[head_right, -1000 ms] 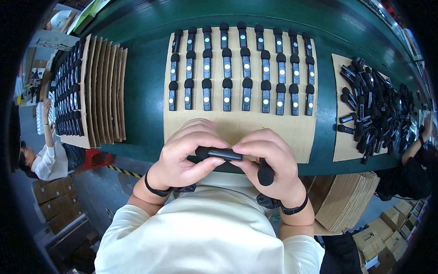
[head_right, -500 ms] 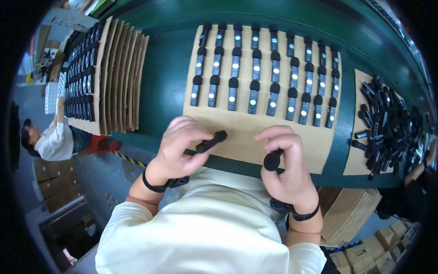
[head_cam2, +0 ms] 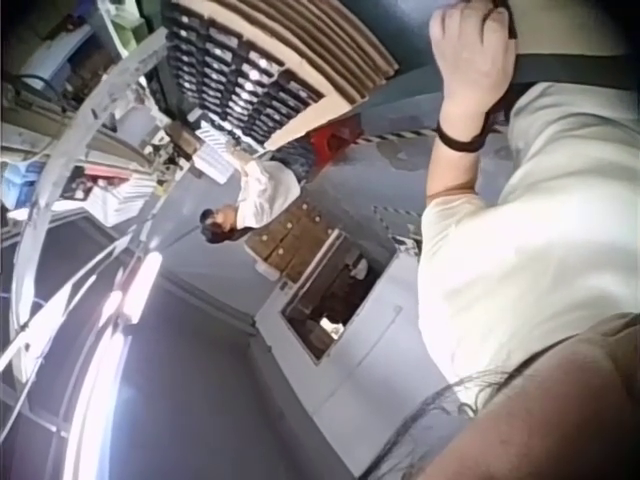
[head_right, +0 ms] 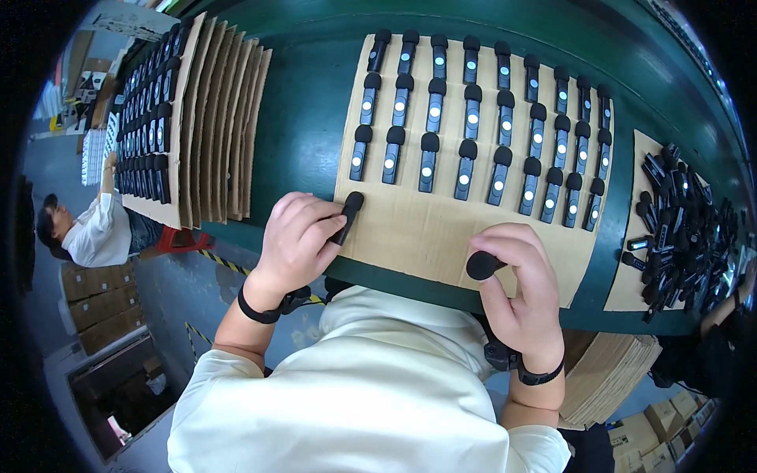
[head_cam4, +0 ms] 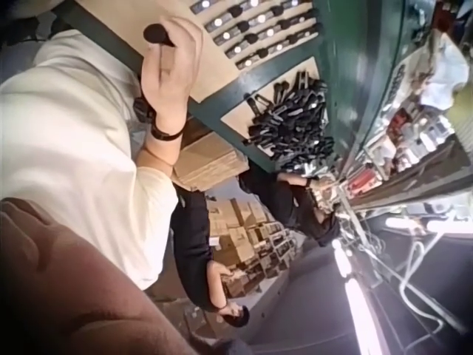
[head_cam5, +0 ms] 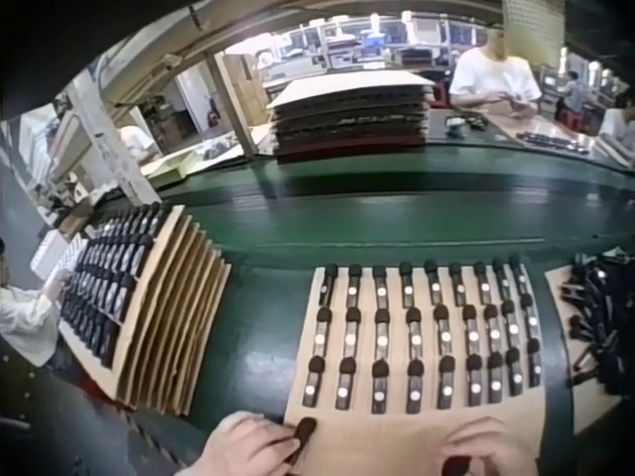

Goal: The person picks up a microphone from a cardboard sheet, attaches a foam windscreen to it, and then places the assembled unit onto a conveyor belt before repeating the process.

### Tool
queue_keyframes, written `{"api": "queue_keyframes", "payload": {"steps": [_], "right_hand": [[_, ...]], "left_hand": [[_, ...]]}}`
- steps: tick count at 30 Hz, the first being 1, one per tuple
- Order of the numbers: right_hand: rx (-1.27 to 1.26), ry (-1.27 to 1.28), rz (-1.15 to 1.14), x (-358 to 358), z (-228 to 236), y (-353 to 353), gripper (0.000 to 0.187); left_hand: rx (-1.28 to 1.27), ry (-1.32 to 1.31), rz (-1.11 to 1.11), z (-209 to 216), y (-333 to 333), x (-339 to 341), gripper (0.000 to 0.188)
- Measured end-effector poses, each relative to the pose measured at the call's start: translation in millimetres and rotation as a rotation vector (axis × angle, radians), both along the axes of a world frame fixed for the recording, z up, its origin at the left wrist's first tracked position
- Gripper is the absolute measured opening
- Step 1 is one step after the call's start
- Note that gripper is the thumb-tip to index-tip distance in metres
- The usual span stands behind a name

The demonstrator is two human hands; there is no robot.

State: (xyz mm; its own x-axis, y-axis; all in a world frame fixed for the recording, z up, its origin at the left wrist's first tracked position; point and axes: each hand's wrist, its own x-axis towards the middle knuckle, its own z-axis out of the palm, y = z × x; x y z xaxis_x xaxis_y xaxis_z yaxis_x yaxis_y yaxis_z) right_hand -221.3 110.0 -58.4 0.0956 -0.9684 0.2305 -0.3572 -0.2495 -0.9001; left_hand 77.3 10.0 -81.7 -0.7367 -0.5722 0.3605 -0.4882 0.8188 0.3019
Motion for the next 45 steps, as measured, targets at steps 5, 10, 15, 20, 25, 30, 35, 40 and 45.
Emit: {"api": "queue_keyframes", "payload": {"steps": [5,10,15,20,25,30,35,40,45], "right_hand": [[-0.016,0.041,-0.016,0.5,-0.4,-1.6,0.031],[0.032,-0.032,-0.124,5.3,-0.1,-0.5,0.034],[0.041,-0.196,-0.182,12.7,-8.3,3.4,0.034],[0.052,-0.239,-0.2,12.4,-7.4,5.6,0.031],[-0.003,-0.051,-0.044,11.0,3.9,-7.4,0.032],[-0.1,0.055,0.098,25.2,11.7,-20.3,0.03],[-0.141,-0.007,-0.005,34.8,15.0,-16.9,0.034],[-0.154,-0.008,-0.029,31.5,14.5,-10.5,0.037],[-0.237,0.053,-0.045,32.3,14.5,-10.3,0.038]], "left_hand": [[0.126,-0.034,-0.031,6.6,6.3,3.3,0.039],[0.095,-0.02,-0.013,-2.4,4.8,3.4,0.041],[0.055,-0.006,0.011,-6.8,-0.2,-0.4,0.04],[0.054,0.005,0.029,-2.5,-0.2,-2.8,0.042],[0.199,0.172,0.025,16.5,2.9,-13.0,0.043],[0.415,0.347,-0.157,38.0,4.6,-44.9,0.041],[0.443,0.41,-0.241,38.0,5.2,-61.8,0.035],[0.401,0.442,-0.233,38.5,11.3,-66.7,0.03],[0.402,0.431,-0.235,41.0,14.3,-68.5,0.029]]}}
